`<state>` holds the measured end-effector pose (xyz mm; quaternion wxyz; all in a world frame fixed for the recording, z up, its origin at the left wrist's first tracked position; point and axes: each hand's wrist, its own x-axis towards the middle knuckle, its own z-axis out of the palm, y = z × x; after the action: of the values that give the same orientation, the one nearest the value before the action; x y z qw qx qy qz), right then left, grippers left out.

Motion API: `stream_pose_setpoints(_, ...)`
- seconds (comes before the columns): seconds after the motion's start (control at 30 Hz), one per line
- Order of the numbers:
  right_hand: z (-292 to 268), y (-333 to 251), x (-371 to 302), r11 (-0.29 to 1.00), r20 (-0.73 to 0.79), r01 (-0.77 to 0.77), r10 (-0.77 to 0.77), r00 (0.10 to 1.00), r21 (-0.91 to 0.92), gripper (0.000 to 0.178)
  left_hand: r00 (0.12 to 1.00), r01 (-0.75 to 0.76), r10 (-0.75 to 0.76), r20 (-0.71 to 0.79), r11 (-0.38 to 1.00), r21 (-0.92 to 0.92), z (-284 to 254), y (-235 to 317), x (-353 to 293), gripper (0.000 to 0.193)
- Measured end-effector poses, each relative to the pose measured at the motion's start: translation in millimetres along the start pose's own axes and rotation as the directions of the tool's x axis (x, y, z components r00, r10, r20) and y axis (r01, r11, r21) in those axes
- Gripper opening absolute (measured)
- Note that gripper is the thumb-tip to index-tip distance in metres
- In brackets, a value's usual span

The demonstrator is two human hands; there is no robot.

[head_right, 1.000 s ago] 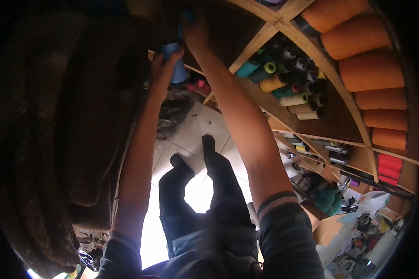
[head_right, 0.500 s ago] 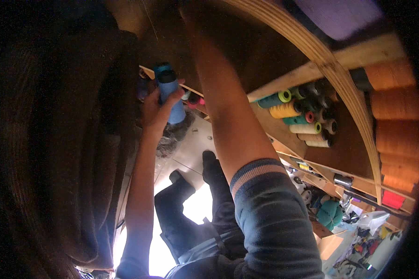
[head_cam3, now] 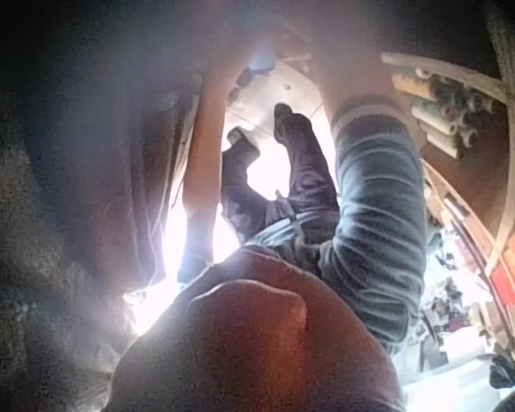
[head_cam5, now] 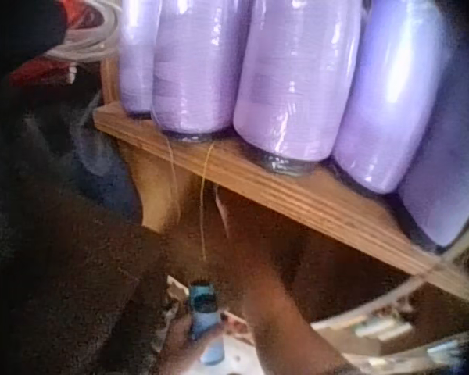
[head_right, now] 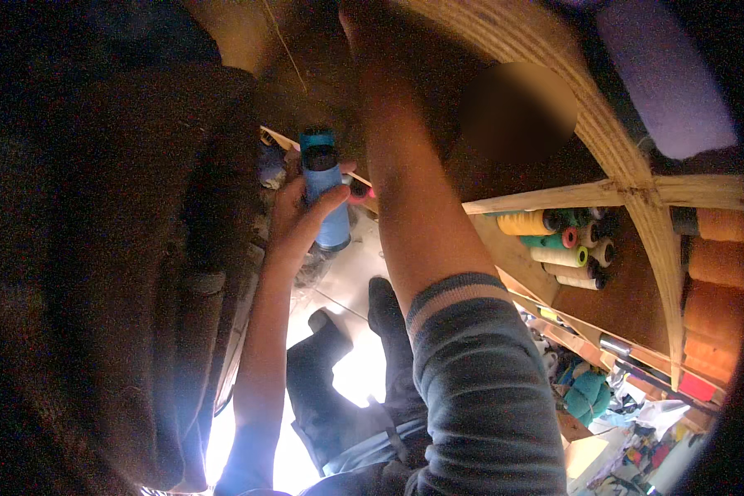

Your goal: The person takes various spools of thread from cardboard boxes on the floor and places them onto shelves, grouping them by color.

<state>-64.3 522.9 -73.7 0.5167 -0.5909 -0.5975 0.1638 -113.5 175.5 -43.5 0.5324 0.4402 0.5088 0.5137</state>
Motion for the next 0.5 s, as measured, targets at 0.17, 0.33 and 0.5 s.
stream_pose_setpoints(0.17,-15.0,-3.8,-16.6,0.997,0.035,-0.018,0.016,0.999,0.073,0.039,0.985,0.164,-0.167,-0.042,0.984,-0.065,4.6,11.2,-3.5,0.033)
stream_pose_setpoints(0.33,-45.6,-24.4,-67.7,0.912,0.29,-0.202,0.098,0.952,0.356,0.039,0.982,0.151,-0.167,-0.09,0.974,-0.168,8.3,11.9,13.7,0.039)
stream_pose_setpoints(0.5,-135.5,-80.1,-153.5,0.804,0.768,-0.522,0.135,0.626,0.283,0.036,0.953,0.026,-0.099,-0.286,0.968,-0.248,-0.6,24.3,32.3,0.045)
